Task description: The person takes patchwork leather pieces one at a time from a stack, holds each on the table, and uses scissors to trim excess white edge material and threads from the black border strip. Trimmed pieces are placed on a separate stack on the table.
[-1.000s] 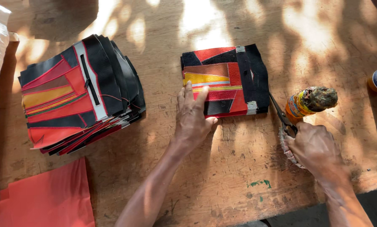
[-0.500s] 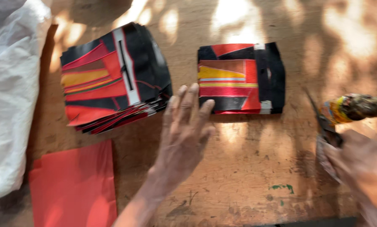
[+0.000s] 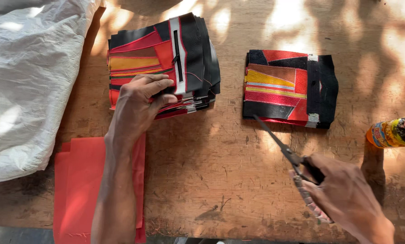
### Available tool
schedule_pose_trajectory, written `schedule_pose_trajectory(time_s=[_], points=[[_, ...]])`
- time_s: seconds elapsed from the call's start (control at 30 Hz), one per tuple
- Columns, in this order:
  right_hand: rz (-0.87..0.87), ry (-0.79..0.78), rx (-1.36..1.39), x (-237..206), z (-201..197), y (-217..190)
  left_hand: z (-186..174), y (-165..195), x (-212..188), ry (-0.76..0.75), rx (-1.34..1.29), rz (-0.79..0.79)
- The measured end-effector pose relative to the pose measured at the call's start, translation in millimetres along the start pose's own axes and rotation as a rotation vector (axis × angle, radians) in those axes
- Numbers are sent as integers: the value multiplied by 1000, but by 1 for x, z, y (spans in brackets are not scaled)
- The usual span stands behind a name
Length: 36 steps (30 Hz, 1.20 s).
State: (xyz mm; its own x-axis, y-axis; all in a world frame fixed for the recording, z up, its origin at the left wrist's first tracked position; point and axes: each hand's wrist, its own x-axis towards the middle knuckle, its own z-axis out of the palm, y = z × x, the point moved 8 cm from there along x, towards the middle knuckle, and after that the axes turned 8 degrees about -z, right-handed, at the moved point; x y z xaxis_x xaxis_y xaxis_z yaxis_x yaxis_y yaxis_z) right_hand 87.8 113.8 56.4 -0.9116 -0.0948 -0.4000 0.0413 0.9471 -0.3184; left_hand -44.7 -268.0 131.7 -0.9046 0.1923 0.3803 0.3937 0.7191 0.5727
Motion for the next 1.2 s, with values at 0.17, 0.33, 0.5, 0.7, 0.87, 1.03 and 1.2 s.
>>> schedule_pose_trajectory(time_s=[0.17,0.33,0.5,0.7,0.87,1.03,1.2], points=[[-180,210,189,-11,-16,-26,6,30,-24,52,86,44],[-219,402,319,-32,-28,-17,61,119,-125,-291,178,407],[-148,407,212,-50,-14,6,105,120,-161,-514,-53,112],[-269,446,197,-71,-7,18,118,108,-157,-341,-232,-149],[-229,326,178,-77,7,40,149,118,-157,-311,-206,-133],[-381,254,-64,-83,17,45,178,118,-158,-463,27,-55],[-222,83,-181,-73,46,43,165,110,-149,-496,-249,-166]])
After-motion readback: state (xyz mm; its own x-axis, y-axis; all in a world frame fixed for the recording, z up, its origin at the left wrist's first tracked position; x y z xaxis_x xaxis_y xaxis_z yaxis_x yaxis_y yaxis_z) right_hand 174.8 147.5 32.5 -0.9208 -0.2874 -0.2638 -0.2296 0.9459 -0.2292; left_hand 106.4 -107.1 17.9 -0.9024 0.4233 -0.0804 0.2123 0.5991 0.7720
